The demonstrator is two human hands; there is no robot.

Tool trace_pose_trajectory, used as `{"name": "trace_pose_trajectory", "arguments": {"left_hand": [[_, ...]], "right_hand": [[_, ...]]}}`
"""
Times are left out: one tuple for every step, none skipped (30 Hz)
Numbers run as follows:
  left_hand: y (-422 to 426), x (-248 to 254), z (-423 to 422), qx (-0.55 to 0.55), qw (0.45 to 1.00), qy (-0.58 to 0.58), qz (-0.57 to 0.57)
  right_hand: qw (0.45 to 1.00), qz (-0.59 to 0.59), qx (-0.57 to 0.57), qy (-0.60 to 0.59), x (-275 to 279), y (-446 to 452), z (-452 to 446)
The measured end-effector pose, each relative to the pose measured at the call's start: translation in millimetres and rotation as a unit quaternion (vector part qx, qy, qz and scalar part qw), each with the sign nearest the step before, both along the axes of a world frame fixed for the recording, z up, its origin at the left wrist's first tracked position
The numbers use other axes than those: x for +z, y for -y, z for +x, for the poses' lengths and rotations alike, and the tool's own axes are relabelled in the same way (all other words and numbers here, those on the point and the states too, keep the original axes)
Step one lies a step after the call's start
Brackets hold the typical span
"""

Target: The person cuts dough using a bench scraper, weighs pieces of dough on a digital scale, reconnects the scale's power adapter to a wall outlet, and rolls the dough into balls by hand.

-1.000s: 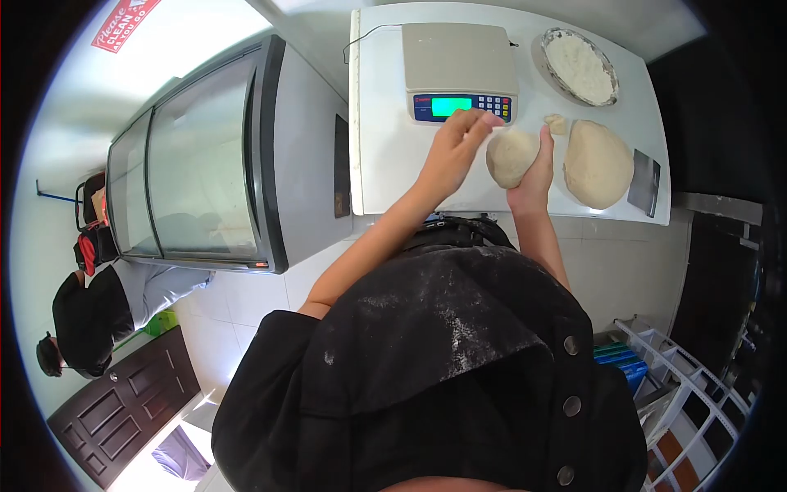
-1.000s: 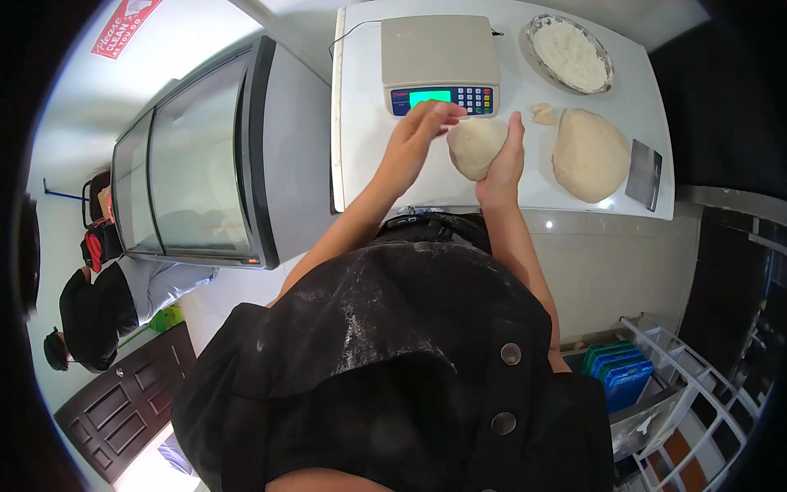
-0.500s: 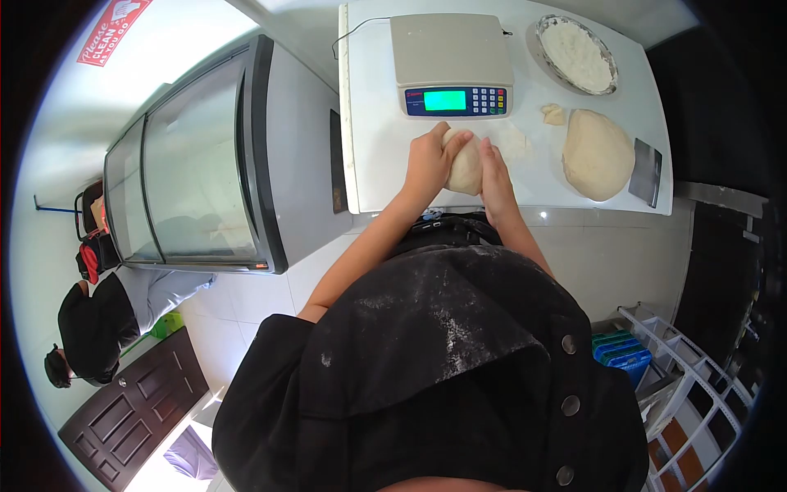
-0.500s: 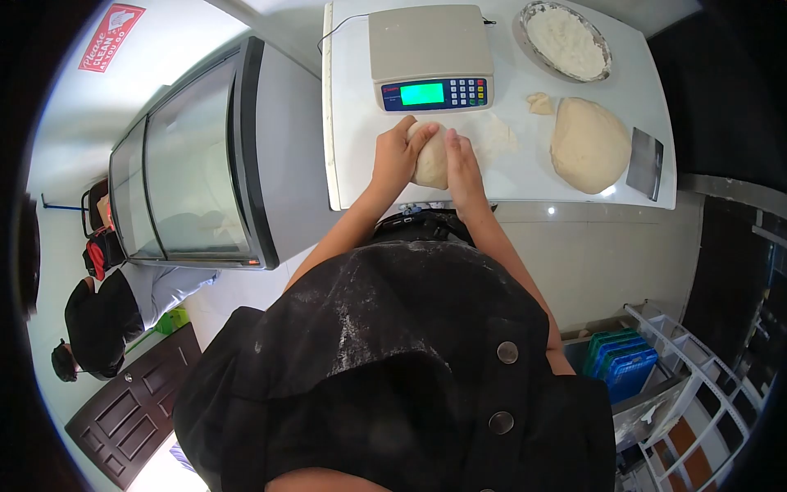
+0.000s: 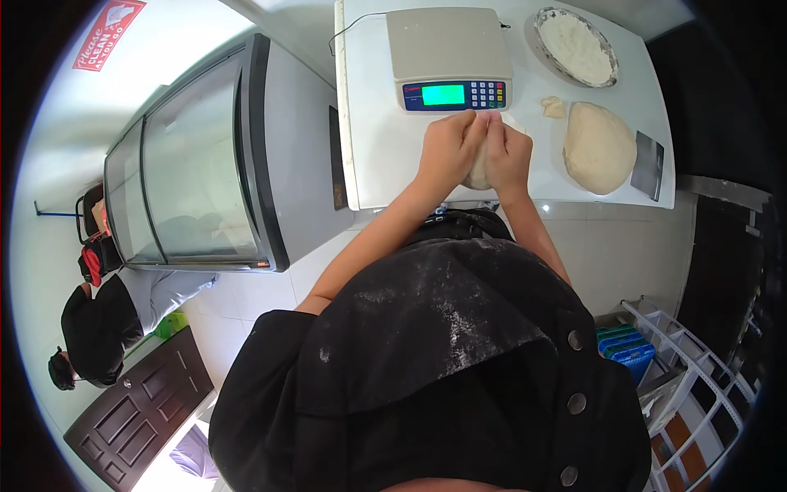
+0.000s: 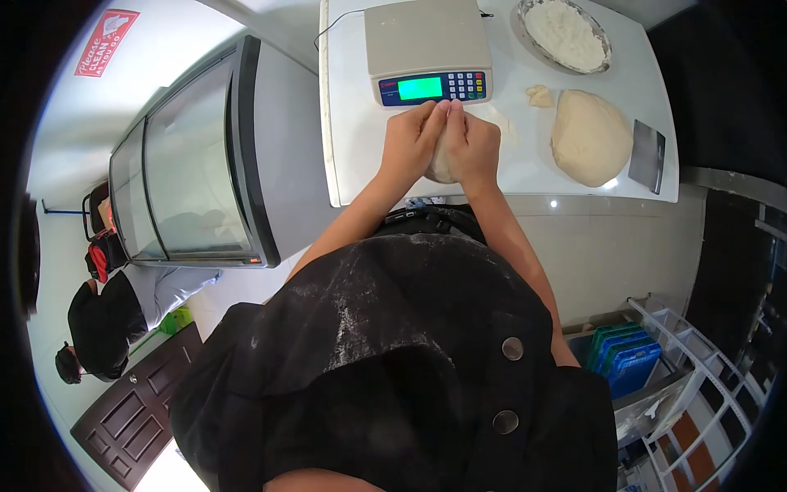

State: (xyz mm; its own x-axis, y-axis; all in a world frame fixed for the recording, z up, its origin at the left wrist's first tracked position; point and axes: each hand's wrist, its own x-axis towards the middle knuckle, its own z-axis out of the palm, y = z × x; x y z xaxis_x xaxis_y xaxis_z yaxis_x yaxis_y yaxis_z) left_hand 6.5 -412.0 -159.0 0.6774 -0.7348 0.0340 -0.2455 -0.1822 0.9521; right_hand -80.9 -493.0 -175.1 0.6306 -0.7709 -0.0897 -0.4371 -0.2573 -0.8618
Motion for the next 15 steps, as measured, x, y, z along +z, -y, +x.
{"name": "trace_pose_trajectory", "arguments": {"left_hand": [[-1, 2, 3, -0.008, 0.999, -0.026, 0.025], [-3, 3, 5, -0.017, 0.997, -0.052, 0.051], [-4, 4, 7, -0.017, 0.997, -0.052, 0.051], [-4, 4, 9, 0.003, 0.996, -0.072, 0.042], [-4, 5, 10, 0.022, 0.995, -0.092, 0.034], [-5, 5, 11, 0.041, 0.993, -0.112, 0.026], [-5, 6, 11, 0.062, 0.989, -0.131, 0.017], [-4, 4, 10, 0.063, 0.989, -0.130, 0.016], [-4, 0, 6, 0.075, 0.989, -0.128, -0.024], [-4, -6, 1, 0.086, 0.986, -0.126, -0.063], [-3, -12, -5, 0.096, 0.982, -0.124, -0.102], [-3, -18, -10, 0.108, 0.976, -0.123, -0.141], [-3, -22, -13, 0.108, 0.976, -0.124, -0.140], [-1, -26, -14, 0.104, 0.974, -0.130, -0.154], [2, -30, -14, 0.100, 0.971, -0.136, -0.169]], "right_hand": [[0.999, 0.038, 0.002, -0.010, 3, 0, 0], [0.997, 0.076, 0.003, -0.021, 4, -1, 0], [0.997, 0.077, 0.003, -0.021, 4, -1, 0], [0.988, 0.151, -0.007, 0.039, 3, 1, 0], [0.969, 0.225, -0.018, 0.100, 3, 3, -1], [0.941, 0.296, -0.028, 0.160, 2, 4, -1], [0.905, 0.364, -0.036, 0.219, 2, 5, -1], [0.905, 0.364, -0.035, 0.219, 3, 3, 0], [0.861, 0.438, -0.044, 0.253, 5, -2, 1], [0.811, 0.509, -0.054, 0.285, 7, -8, 0], [0.753, 0.575, -0.064, 0.313, 8, -14, -2], [0.689, 0.636, -0.074, 0.339, 9, -17, -5], [0.689, 0.637, -0.075, 0.338, 8, -19, -8], [0.713, 0.613, -0.062, 0.335, 6, -18, -10], [0.735, 0.589, -0.049, 0.332, 2, -16, -12]]}}
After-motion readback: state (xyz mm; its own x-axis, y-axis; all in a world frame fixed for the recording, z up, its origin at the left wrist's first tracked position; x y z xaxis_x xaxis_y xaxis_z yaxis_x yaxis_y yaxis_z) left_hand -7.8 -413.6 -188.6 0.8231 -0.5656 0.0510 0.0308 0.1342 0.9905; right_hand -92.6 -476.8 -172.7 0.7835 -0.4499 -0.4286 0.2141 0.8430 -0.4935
